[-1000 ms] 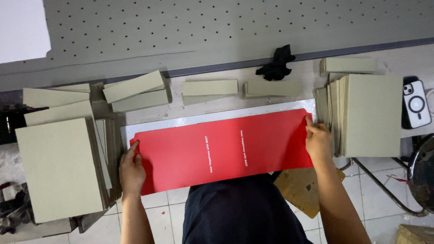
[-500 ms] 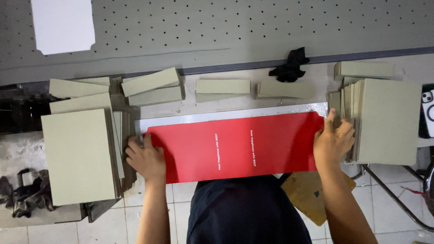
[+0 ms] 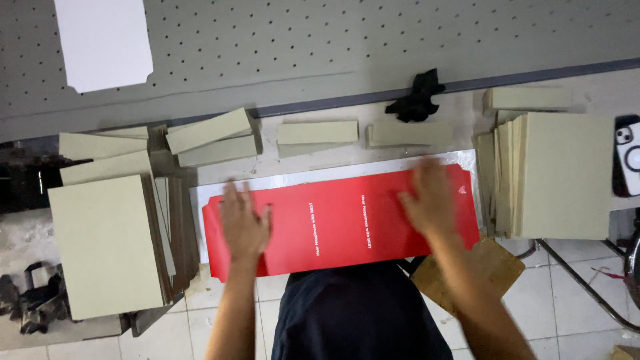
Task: The person assembles hard book covers by hand. They place three pieces of grey cardboard onto a pre-glued white sheet, press them down firmly, then apply a red printed cover sheet over the cardboard and smooth it out.
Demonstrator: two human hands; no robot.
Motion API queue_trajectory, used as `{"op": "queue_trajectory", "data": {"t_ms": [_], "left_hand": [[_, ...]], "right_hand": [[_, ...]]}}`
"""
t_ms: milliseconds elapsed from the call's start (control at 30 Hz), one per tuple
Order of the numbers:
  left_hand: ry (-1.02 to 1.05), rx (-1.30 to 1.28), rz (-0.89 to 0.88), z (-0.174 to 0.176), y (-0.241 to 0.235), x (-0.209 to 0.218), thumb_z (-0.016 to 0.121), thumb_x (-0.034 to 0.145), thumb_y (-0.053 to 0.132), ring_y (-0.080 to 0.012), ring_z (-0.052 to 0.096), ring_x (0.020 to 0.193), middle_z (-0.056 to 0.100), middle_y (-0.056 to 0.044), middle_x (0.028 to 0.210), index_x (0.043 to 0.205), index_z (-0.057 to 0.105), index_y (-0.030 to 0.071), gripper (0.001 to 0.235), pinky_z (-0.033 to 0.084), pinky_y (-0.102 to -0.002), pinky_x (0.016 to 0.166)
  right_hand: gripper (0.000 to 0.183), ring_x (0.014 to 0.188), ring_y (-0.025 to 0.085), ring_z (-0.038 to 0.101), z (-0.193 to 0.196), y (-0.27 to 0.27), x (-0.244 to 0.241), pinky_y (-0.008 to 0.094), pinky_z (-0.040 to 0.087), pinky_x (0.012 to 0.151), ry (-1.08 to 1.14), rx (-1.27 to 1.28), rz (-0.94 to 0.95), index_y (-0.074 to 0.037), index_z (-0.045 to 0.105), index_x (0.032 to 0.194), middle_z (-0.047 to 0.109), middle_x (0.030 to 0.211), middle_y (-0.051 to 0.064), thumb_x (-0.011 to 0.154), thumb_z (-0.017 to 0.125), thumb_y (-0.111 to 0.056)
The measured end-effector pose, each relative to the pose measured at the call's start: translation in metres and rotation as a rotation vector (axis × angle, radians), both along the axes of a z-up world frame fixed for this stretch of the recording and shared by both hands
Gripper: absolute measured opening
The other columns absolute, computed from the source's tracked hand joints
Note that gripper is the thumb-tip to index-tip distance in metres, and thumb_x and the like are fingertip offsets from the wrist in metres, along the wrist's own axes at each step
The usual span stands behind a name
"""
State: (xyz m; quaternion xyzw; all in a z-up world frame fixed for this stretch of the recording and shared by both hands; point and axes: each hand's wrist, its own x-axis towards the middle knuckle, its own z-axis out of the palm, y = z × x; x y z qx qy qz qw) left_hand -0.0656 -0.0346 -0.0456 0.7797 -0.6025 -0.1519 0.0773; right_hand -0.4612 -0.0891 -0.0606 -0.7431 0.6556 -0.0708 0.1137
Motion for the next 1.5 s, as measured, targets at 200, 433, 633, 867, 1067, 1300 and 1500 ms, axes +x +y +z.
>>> {"op": "queue_trajectory", "data": {"t_ms": [200,433,633,867,1067,1300,1500], "left_hand": [[-0.017,0.05,0.247,-0.044,0.01,0.036,0.048,0.097,0.061,-0.0391,0.003,0.159,0.0,-0.024,0.171,0.165,0.014,0.009,0.092,0.001,-0.053,0.13],[-0.033,0.055,0.241,-0.027,0.009,0.02,0.05,0.096,0.066,-0.0455,-0.001,0.157,0.001,-0.028,0.17,0.166,0.014,0.01,0.097,0.0,-0.062,0.126],[-0.019,-0.076,-0.092,-0.044,-0.017,-0.075,0.06,0.099,0.029,-0.0456,0.059,0.125,0.068,-0.024,0.12,0.126,0.069,0.004,0.038,0.038,-0.056,0.111],[0.065,0.162,-0.394,-0.019,-0.029,-0.113,0.034,0.109,0.041,-0.0316,0.001,0.16,0.005,-0.016,0.173,0.166,0.019,0.021,0.062,0.001,-0.052,0.127],[0.031,0.183,-0.423,-0.022,-0.027,-0.116,0.031,0.11,0.043,-0.0345,0.001,0.159,0.005,-0.02,0.172,0.166,0.016,0.018,0.063,0.0,-0.055,0.126],[-0.266,-0.222,-0.606,-0.086,0.071,-0.073,0.058,0.096,0.045,-0.0451,0.037,0.147,0.041,-0.03,0.156,0.148,0.049,0.004,0.067,0.027,-0.06,0.119],[-0.17,0.175,-0.198,-0.052,0.096,0.017,0.034,0.103,0.058,-0.0375,0.006,0.159,0.007,-0.021,0.172,0.164,0.02,0.012,0.078,0.009,-0.055,0.127]], "right_hand": [[0.08,0.157,0.042,0.002,-0.01,0.005,-0.055,0.058,0.005,0.125,-0.063,0.096,-0.201,-0.017,0.01,0.168,0.004,0.173,0.019,0.105,0.031,-0.061],[0.079,0.158,0.044,-0.002,-0.001,0.015,-0.036,0.059,-0.007,0.126,0.074,0.164,-0.476,-0.012,0.007,0.168,-0.002,0.172,0.023,0.107,0.03,-0.058],[0.053,0.132,0.047,0.052,-0.007,0.017,0.061,0.064,0.032,0.112,-0.053,-0.324,0.015,-0.003,0.061,0.136,0.059,0.136,0.026,0.092,0.077,-0.026],[0.094,0.151,0.046,0.027,-0.019,0.051,0.109,0.072,0.018,0.116,0.015,-0.04,0.278,0.0,0.027,0.158,0.03,0.163,0.028,0.09,0.063,-0.056],[0.098,0.155,0.039,0.019,-0.04,0.1,0.089,0.067,0.01,0.12,0.082,0.063,0.341,-0.004,0.025,0.16,0.022,0.168,0.021,0.092,0.044,-0.072],[0.092,0.149,0.051,0.028,-0.047,0.081,0.006,0.068,0.022,0.118,0.015,0.025,0.146,-0.006,0.035,0.158,0.029,0.164,0.028,0.086,0.065,-0.055],[0.083,0.155,0.049,0.013,-0.038,0.074,-0.08,0.07,0.008,0.121,0.072,0.008,-0.087,-0.008,0.018,0.165,0.012,0.171,0.025,0.103,0.029,-0.062]]}}
